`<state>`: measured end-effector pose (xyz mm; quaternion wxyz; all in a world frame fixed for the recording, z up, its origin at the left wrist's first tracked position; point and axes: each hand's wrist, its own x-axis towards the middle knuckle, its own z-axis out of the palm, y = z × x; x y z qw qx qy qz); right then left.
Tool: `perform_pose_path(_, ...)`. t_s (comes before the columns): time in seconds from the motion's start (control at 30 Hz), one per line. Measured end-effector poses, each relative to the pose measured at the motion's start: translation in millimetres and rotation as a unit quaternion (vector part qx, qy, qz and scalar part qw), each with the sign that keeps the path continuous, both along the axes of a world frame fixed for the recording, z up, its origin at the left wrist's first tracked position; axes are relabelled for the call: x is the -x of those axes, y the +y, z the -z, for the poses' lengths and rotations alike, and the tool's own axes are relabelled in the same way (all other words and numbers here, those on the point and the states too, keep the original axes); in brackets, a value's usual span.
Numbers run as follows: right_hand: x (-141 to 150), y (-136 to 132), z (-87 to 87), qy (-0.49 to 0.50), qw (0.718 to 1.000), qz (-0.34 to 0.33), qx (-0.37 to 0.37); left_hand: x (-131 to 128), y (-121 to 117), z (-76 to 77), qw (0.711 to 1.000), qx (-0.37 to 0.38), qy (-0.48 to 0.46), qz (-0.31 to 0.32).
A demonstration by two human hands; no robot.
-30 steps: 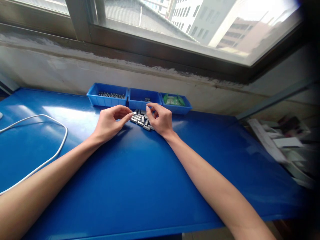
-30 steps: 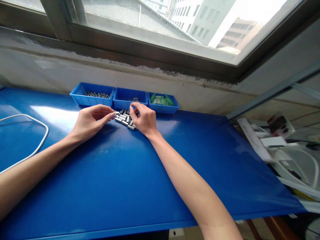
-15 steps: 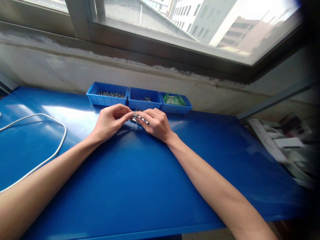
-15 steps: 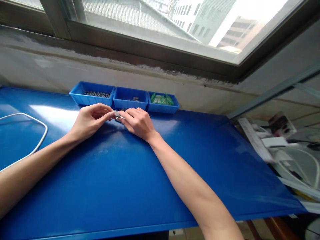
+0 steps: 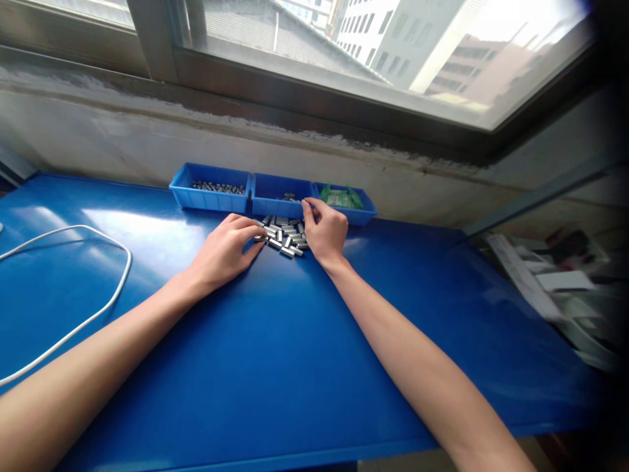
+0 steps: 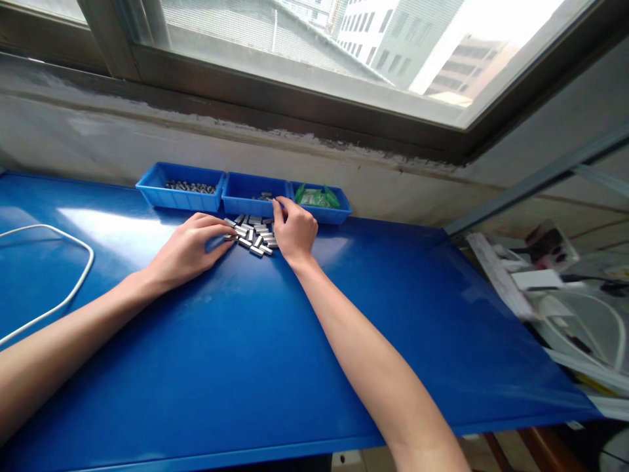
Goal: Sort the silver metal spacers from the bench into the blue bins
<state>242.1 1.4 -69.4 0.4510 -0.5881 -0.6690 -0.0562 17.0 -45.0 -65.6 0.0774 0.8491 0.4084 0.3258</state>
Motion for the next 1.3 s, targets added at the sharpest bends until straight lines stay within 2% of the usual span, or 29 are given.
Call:
perform_pose_path(0.5, 3, -8, -3.1, 0.003, 0.999, -0.048, 0.002, 3, -2, -2.6, 0.998, 0.004, -0.003, -0.057)
perform_pose_path(0.87, 4, -9, -4.2, -0.008, 0.998, -0.061, 0.001, 3, -7, -10.1, 0.999, 0.016, -0.012, -0.045)
perform_pose_path(1.1, 5, -11, -5.1, -0.009, 0.997, -0.075, 0.000, 12, -1, -8.1, 0.998, 0.030, 0.007, -0.055)
perform_pose_path(1.2, 5, -12, -5.3, -0.013, 0.996, -0.090, -0.007, 11, -1, -8.1, 0.997, 0.044, -0.026, -0.065)
perform_pose_path(1.3, 6, -13, -4.5, -0.033, 0.992, -0.119, -0.020, 5, -1, -9.6, 0.983, 0.072, -0.150, -0.078)
